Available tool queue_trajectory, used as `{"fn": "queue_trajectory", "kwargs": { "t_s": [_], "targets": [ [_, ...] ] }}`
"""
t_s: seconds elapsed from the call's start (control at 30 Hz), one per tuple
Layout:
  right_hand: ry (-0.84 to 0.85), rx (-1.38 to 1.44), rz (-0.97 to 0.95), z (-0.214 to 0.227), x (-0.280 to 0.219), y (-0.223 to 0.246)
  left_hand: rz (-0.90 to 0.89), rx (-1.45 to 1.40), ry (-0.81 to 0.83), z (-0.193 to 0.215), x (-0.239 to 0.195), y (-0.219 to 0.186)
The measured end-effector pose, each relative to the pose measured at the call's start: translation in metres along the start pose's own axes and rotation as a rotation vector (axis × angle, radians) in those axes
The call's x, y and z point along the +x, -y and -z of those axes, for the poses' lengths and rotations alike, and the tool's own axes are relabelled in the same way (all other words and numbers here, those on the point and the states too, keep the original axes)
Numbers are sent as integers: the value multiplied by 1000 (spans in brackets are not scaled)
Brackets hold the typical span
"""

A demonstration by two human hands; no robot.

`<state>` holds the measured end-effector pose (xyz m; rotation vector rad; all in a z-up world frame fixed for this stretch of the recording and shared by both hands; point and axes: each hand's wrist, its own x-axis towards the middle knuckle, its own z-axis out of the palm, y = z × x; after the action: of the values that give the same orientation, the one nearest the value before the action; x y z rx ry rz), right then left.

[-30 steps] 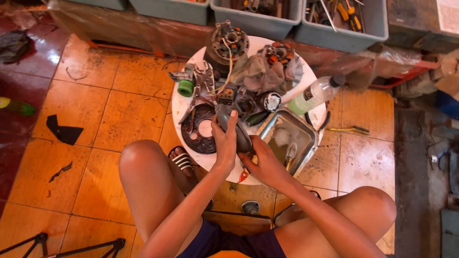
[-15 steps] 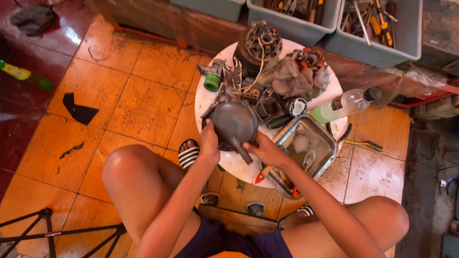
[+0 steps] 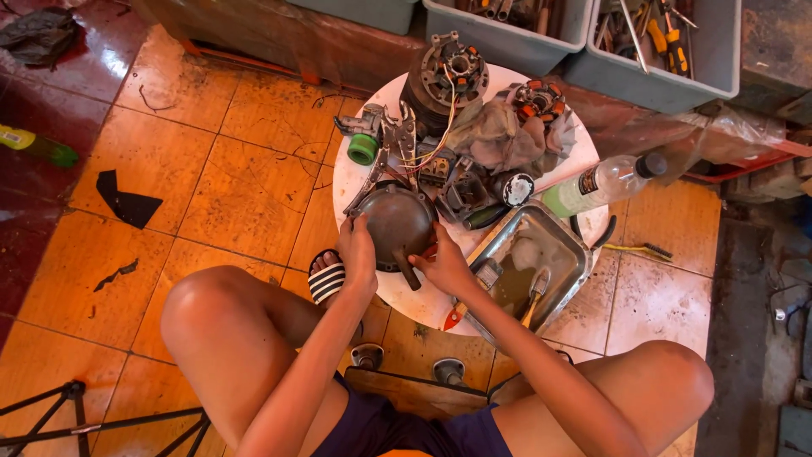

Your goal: Cleaning a small motorcycle engine component with a brush and solvent in a workshop.

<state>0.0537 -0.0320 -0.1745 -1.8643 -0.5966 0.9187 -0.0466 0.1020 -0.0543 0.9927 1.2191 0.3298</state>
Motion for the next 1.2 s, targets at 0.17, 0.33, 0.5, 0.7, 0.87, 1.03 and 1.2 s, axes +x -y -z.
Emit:
{"fn": "queue_trajectory", "kwargs": {
  "t_s": [0.17, 0.33, 0.5, 0.7, 0.87, 1.03, 1.2],
  "targets": [
    [-88, 22, 41, -4, -18, 11, 19, 30, 16, -3, 9, 15],
    [-119, -2, 58, -4, -22, 3, -13, 45, 22, 0, 8, 19],
    [-129, -95, 83, 1, -27, 11, -52, 97, 4, 2, 18, 33],
    [-620, -48, 201, 30, -26, 23, -451, 224, -202, -9, 31, 62],
    [-639, -256, 336, 58, -8, 25, -601, 269, -161, -48, -16, 40],
    [-503, -352, 197, 64, 5, -1, -576, 226, -14, -65, -11, 55],
    [-532, -264, 295, 74, 1, -10, -394, 171, 103, -72, -13, 48]
  ]
}}
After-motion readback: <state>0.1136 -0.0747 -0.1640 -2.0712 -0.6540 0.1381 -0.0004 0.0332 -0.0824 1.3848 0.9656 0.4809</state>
